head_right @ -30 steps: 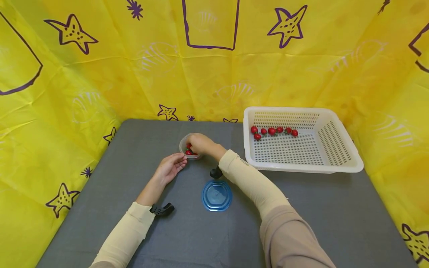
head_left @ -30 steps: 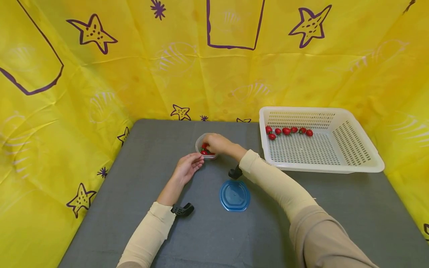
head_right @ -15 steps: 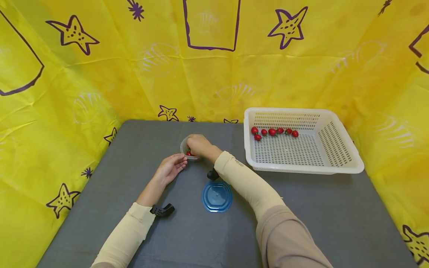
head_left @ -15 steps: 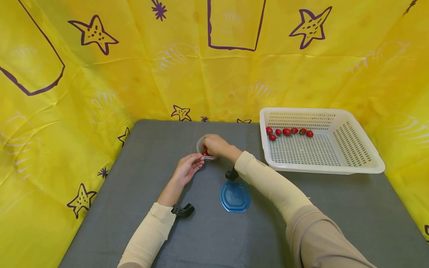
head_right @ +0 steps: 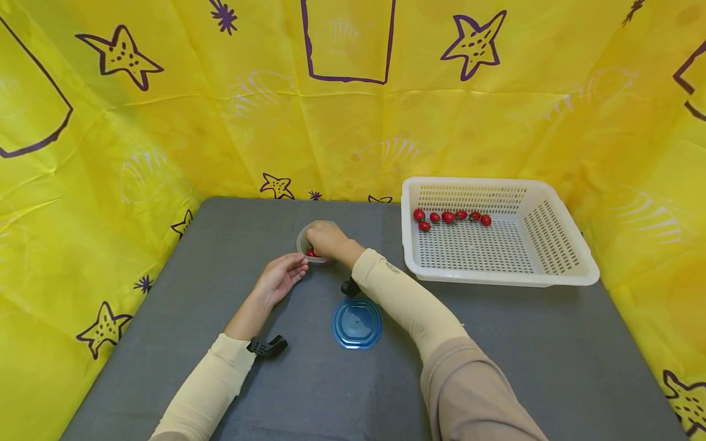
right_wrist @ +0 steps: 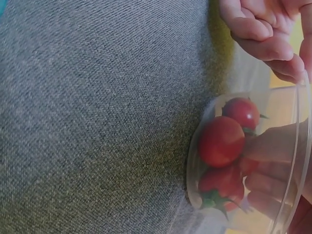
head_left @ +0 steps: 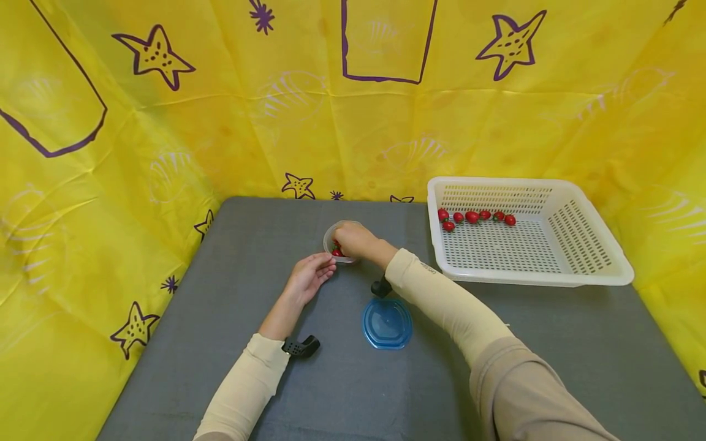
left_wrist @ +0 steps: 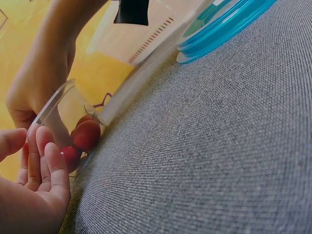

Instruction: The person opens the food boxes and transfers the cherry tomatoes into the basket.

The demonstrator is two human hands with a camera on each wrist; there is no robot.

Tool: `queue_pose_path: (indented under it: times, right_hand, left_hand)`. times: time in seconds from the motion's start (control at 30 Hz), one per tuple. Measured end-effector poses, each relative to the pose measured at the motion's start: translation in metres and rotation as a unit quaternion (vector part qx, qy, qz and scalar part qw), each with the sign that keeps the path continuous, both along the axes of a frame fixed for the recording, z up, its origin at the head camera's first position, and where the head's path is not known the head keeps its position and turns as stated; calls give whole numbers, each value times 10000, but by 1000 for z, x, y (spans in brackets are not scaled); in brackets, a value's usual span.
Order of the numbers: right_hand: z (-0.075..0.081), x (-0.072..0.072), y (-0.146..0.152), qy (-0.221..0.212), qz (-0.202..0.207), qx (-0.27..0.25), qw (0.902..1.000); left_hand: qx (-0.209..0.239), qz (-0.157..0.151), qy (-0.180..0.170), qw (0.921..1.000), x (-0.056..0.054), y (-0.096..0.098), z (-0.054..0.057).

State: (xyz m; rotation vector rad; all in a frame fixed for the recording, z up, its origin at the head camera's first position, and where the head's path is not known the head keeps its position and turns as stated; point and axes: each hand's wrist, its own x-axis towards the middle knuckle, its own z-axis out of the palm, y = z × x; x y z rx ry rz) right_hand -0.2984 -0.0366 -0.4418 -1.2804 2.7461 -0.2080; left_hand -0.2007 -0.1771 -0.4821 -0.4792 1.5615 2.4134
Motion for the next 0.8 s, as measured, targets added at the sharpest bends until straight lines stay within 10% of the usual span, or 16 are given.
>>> queue_pose_path:
  times: [0.8]
  right_hand:
    - [-1, -3, 5, -167, 96, -145, 9997]
  left_hand:
    - [-49, 17, -62, 10000, 0, 1, 2]
